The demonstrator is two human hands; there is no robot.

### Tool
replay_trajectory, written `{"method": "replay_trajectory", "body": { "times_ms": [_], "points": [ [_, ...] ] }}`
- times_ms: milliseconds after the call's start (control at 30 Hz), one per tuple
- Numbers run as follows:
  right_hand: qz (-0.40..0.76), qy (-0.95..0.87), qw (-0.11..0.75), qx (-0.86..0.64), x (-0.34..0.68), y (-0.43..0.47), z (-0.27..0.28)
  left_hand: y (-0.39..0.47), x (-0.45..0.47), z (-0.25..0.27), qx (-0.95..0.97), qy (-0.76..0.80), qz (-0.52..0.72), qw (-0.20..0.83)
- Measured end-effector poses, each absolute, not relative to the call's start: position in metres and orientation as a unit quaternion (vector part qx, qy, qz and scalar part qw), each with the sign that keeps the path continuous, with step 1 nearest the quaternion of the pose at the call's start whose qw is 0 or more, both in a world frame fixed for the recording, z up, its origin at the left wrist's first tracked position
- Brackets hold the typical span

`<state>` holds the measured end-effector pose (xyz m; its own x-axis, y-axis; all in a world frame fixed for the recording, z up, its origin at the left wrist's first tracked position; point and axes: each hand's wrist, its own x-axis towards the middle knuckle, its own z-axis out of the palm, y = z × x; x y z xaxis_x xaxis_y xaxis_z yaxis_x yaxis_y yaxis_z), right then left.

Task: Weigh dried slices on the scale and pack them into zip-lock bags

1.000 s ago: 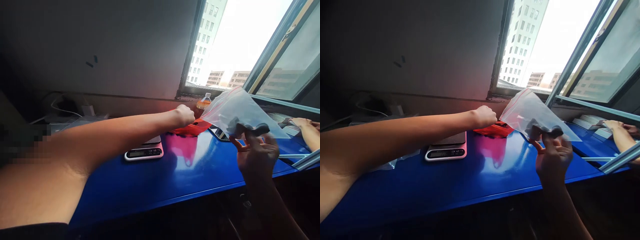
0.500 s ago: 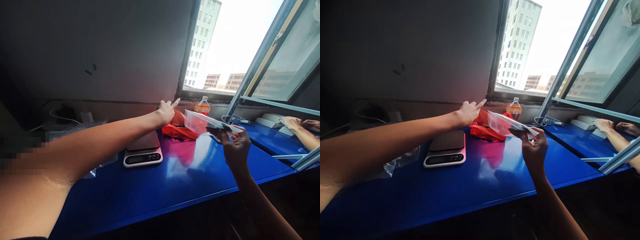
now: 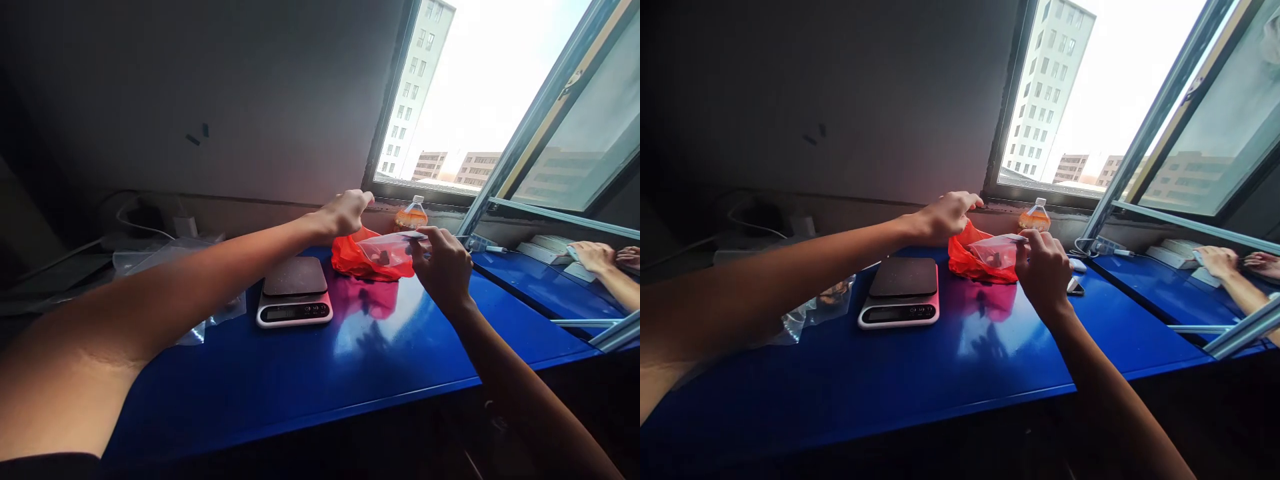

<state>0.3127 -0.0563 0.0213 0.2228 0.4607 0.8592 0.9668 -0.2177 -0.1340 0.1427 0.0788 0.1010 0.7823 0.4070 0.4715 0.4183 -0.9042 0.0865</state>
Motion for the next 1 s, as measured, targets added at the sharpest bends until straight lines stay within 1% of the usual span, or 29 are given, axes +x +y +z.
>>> {"method": "replay_trajectory", "body": {
  "times_ms": [133,233,333,367,433,500,600,667,767,833,900,1000],
  "points": [
    [-0.377,-0.530,0.305,-0.696,0.302,-0.036,0.039,0.077,0.138,0.095,-0.945,-0.170,-0.275,-0.049],
    [-0.314,-0.619,0.243,-0.678,0.301,-0.016,0.058,0.078,0.133,0.093,-0.928,-0.147,-0.321,-0.124],
    [-0.222,-0.700,0.168,-0.658,0.306,-0.002,0.080,0.083,0.128,0.095,-0.907,-0.166,-0.352,-0.162],
    [-0.210,-0.700,0.152,-0.665,0.308,0.000,0.086,0.084,0.127,0.097,-0.900,-0.176,-0.361,-0.171],
    [-0.228,-0.670,0.139,-0.693,0.312,-0.001,0.096,0.085,0.121,0.098,-0.889,-0.189,-0.375,-0.183],
    [-0.272,-0.633,0.137,-0.711,0.313,-0.005,0.100,0.082,0.113,0.096,-0.884,-0.192,-0.383,-0.184],
    [-0.346,-0.584,0.161,-0.717,0.313,-0.010,0.095,0.073,0.094,0.087,-0.886,-0.182,-0.387,-0.177],
    [-0.370,-0.568,0.160,-0.718,0.312,-0.010,0.088,0.065,0.078,0.077,-0.892,-0.169,-0.383,-0.171],
    [-0.370,-0.583,0.133,-0.711,0.313,-0.008,0.080,0.052,0.054,0.063,-0.897,-0.165,-0.377,-0.163],
    [-0.364,-0.586,0.133,-0.712,0.315,-0.006,0.079,0.044,0.040,0.057,-0.896,-0.170,-0.374,-0.167],
    [-0.360,-0.572,0.150,-0.722,0.318,-0.004,0.082,0.038,0.029,0.053,-0.892,-0.192,-0.369,-0.179],
    [-0.358,-0.531,0.216,-0.737,0.323,-0.005,0.090,0.030,0.017,0.048,-0.878,-0.228,-0.362,-0.214]
  ]
}}
